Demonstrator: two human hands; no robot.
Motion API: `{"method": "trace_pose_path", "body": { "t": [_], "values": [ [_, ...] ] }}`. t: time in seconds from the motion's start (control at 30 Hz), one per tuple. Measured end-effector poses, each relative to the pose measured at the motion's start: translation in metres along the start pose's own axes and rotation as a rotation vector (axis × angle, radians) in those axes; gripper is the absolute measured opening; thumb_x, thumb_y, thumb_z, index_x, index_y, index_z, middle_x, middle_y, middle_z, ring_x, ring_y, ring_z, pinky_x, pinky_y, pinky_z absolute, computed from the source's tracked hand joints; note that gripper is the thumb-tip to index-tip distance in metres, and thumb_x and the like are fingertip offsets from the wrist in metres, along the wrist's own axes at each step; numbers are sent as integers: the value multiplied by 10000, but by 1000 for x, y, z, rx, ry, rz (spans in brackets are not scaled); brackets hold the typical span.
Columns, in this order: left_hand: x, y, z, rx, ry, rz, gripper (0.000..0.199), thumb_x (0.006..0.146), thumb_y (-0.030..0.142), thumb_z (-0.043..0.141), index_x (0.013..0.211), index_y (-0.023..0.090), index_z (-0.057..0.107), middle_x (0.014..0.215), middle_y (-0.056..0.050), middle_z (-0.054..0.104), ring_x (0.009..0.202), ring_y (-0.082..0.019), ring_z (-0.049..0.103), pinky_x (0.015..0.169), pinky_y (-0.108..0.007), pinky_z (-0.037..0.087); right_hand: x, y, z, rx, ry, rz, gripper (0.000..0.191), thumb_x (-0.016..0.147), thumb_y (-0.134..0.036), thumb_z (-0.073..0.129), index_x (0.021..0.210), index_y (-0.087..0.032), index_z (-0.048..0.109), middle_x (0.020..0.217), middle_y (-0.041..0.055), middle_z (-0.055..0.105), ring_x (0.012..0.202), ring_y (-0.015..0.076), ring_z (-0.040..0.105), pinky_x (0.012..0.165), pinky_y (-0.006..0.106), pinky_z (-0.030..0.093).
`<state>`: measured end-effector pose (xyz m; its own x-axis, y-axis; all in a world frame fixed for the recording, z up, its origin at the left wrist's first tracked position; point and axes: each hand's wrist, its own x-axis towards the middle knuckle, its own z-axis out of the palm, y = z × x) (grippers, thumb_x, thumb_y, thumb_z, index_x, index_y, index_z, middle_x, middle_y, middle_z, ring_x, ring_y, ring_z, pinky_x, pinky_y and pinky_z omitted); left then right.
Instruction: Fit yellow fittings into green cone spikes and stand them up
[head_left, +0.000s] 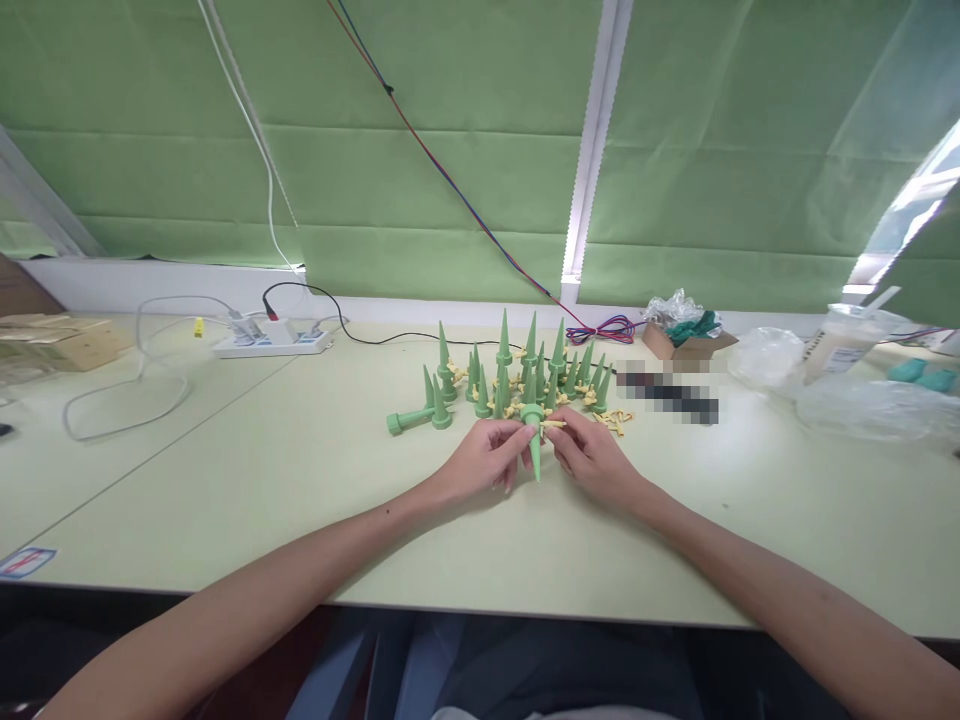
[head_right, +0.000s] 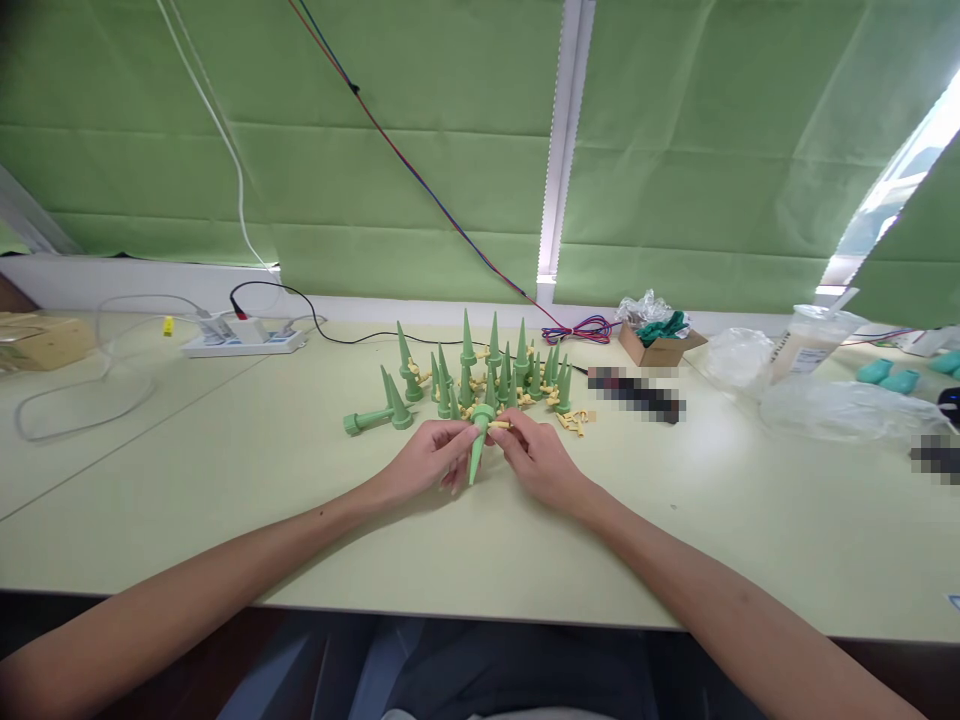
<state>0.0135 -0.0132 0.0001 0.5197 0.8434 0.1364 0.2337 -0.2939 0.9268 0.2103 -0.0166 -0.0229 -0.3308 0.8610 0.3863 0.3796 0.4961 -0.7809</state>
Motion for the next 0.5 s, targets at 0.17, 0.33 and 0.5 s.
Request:
{"method": "trace_pose_path", "body": {
  "t": [0.17, 0.33, 0.5],
  "values": [
    [0, 0, 0, 19, 9, 39, 456, 944, 514, 483, 671, 157, 559, 479, 43, 496, 418, -88, 489, 470, -214, 369, 1, -1, 1, 18, 4, -1, 289, 1004, -448, 409, 846, -220, 490, 508, -67, 412, 458, 116, 370, 492, 255, 285],
    [-1, -3, 0, 58, 22, 49, 416, 930, 499, 512, 680, 166, 523, 470, 50, 469, 420, -89, 468, 451, -212, 346, 3, -2, 1, 55, 4, 23, 321, 1003, -466, 408, 813, -215, 472, 476, -80, 383, 421, 101, 340, 470, 251, 271],
    [-1, -3, 0, 90, 57, 40, 408, 908, 496, 546, 667, 172, 487, 439, 60, 427, 409, -86, 427, 441, -213, 321, 2, -4, 1, 113, -1, 33, 355, 998, -489, 412, 782, -211, 458, 466, -83, 383, 398, 91, 344, 451, 246, 274]
  ]
}}
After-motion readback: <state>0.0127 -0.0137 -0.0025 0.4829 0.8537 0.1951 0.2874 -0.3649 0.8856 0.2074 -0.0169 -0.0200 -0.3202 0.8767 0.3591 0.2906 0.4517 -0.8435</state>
